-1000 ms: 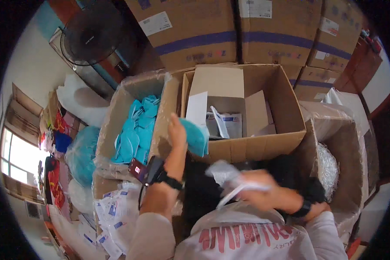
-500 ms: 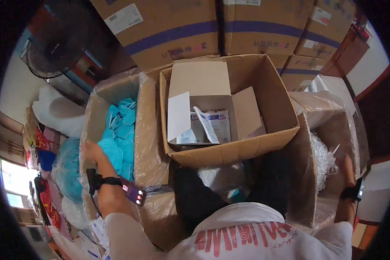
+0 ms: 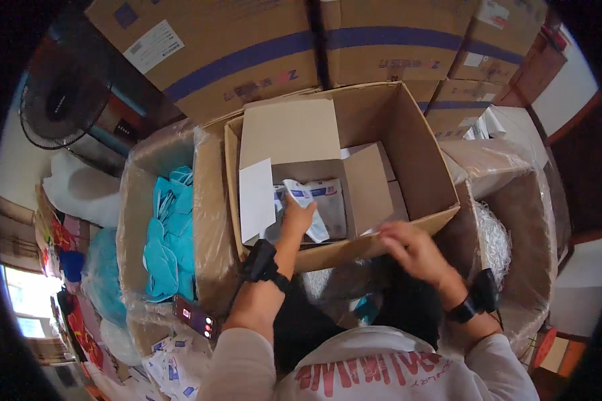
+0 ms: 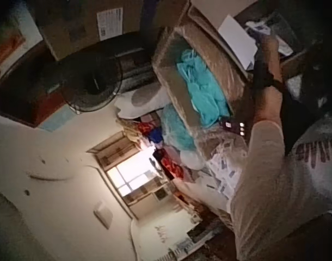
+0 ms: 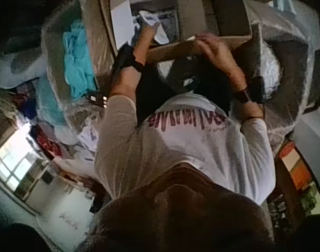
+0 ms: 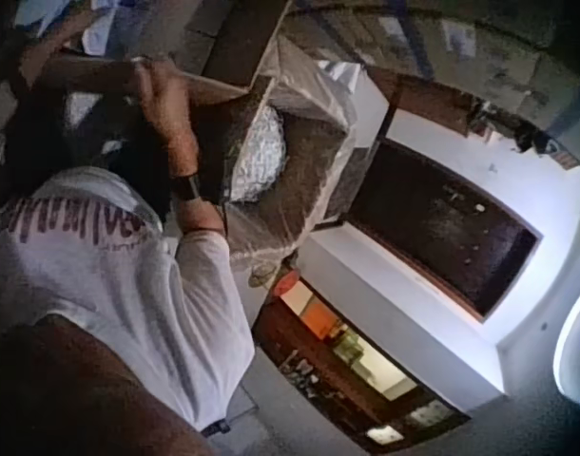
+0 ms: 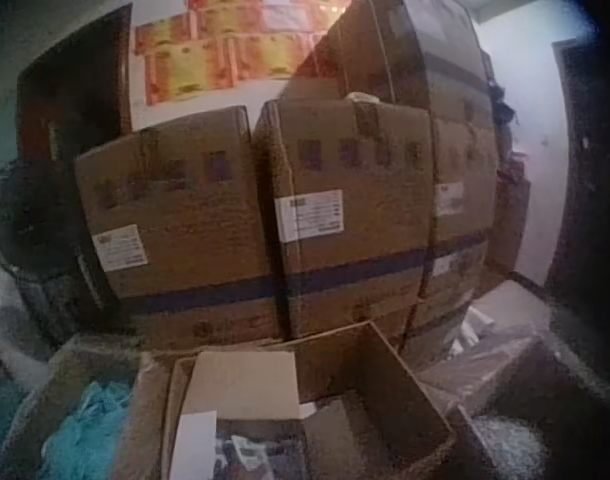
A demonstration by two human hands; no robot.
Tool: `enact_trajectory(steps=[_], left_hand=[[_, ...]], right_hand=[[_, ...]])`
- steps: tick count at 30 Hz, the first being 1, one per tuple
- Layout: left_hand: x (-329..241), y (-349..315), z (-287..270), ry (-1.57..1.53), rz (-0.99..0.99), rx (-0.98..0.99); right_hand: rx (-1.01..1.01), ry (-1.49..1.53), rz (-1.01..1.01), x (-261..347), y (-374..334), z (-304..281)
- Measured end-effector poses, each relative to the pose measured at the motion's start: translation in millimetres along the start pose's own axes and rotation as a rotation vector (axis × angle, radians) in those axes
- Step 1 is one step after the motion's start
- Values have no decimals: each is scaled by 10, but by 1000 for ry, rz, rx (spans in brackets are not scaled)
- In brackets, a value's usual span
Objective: The recorder picks up individual blue masks from a container and places them into white plastic pouches, then puts the packaged masks into a cardboard box.
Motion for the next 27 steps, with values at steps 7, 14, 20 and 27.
enact_trajectory(steps=[7, 14, 20, 27], left_hand=[[775, 475, 12, 188, -188, -57], [1976, 1208, 108, 652, -114, -215], [917, 704, -232, 318, -234, 31], [1596, 761, -70, -156, -195, 124]], right_hand=[[221, 96, 24, -145, -120, 453], [262, 120, 83, -342, -107, 474], [213, 112, 229, -668, -415, 352], [243, 132, 177, -615, -390, 415]])
Point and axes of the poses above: each hand's wrist, its own y-axis towards the middle knuckle, its own z-axis out of the palm, x = y × z, the point moved 9 cm from there along y, towards the middle knuckle, and after that the axes turned 2 degrees about -z, right-handed, at the moved point
